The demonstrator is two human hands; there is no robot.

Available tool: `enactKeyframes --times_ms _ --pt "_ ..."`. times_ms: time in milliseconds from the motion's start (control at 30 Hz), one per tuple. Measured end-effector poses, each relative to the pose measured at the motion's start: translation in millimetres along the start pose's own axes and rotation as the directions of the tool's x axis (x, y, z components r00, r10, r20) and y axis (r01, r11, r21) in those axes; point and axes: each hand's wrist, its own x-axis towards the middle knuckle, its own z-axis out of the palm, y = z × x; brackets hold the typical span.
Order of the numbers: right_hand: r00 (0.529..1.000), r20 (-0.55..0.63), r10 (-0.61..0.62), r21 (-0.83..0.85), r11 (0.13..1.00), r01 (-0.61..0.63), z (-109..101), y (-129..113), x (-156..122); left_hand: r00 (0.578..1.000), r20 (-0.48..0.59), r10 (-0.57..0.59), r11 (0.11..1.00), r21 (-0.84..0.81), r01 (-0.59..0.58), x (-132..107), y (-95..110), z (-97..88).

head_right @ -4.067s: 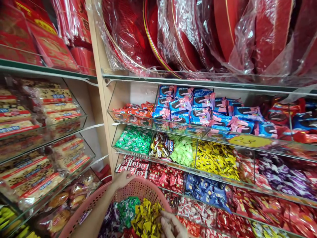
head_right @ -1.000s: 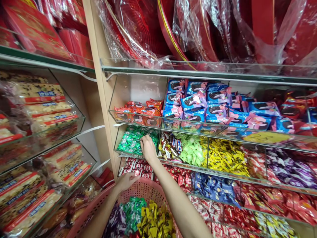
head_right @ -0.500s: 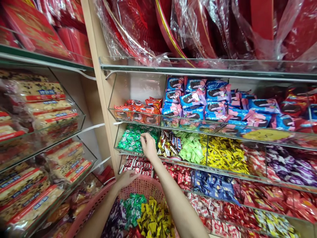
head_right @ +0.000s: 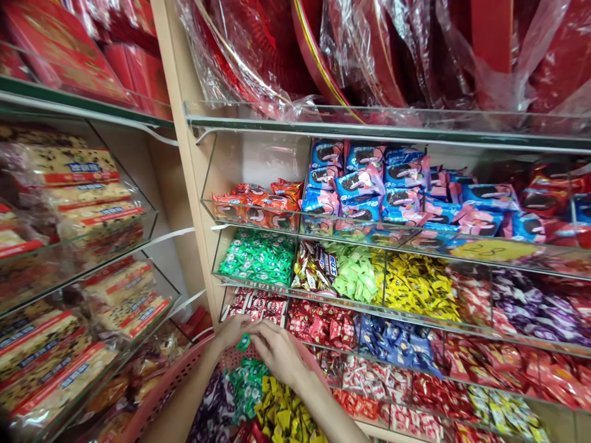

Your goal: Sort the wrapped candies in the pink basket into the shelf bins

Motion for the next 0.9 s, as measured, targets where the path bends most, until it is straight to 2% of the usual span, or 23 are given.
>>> enactKeyframes --times_ms 67,167,267,367,500,600,767,900 --pt "0.998 0.054 0.012 -0.043 0.999 -0.010 2 6 -8 0.999 -0.048 0.025 0.999 0.040 -0.023 1 -1 2.3" --pt "0.998 0.061 0.001 -0.115 0.993 0.006 -5 7 -6 0.996 -0.074 0.053 0.997 0.066 -0.048 3 -4 5.8" --pt "0.998 0.014 -0.055 -0.189 0.980 0.057 -20 -1 17 0.997 -0.064 0.050 0.998 0.052 -0.046 6 -7 7.7" --pt "0.992 -0.081 -0.095 -0.311 0.948 0.065 -36 -11 55 0.996 -0.080 0.035 0.997 0.064 -0.030 7 -8 8.2" --pt "0.981 -0.194 0.014 -0.510 0.853 -0.113 -47 -15 105 0.997 -0.073 0.028 0.997 0.076 -0.023 6 -6 6.5" --pt "0.972 -0.205 0.116 -0.606 0.765 -0.219 -44 -12 127 0.998 -0.062 0.030 0.997 0.067 -0.026 4 -4 3.9" --pt "0.953 -0.191 0.235 -0.668 0.680 -0.302 -34 -5 139 0.998 -0.062 0.032 0.998 0.058 -0.028 2 -2 0.6" --pt "0.940 -0.213 0.266 -0.657 0.673 -0.339 -36 -1 139 0.998 -0.063 0.032 0.998 0.059 -0.029 3 -3 1.5"
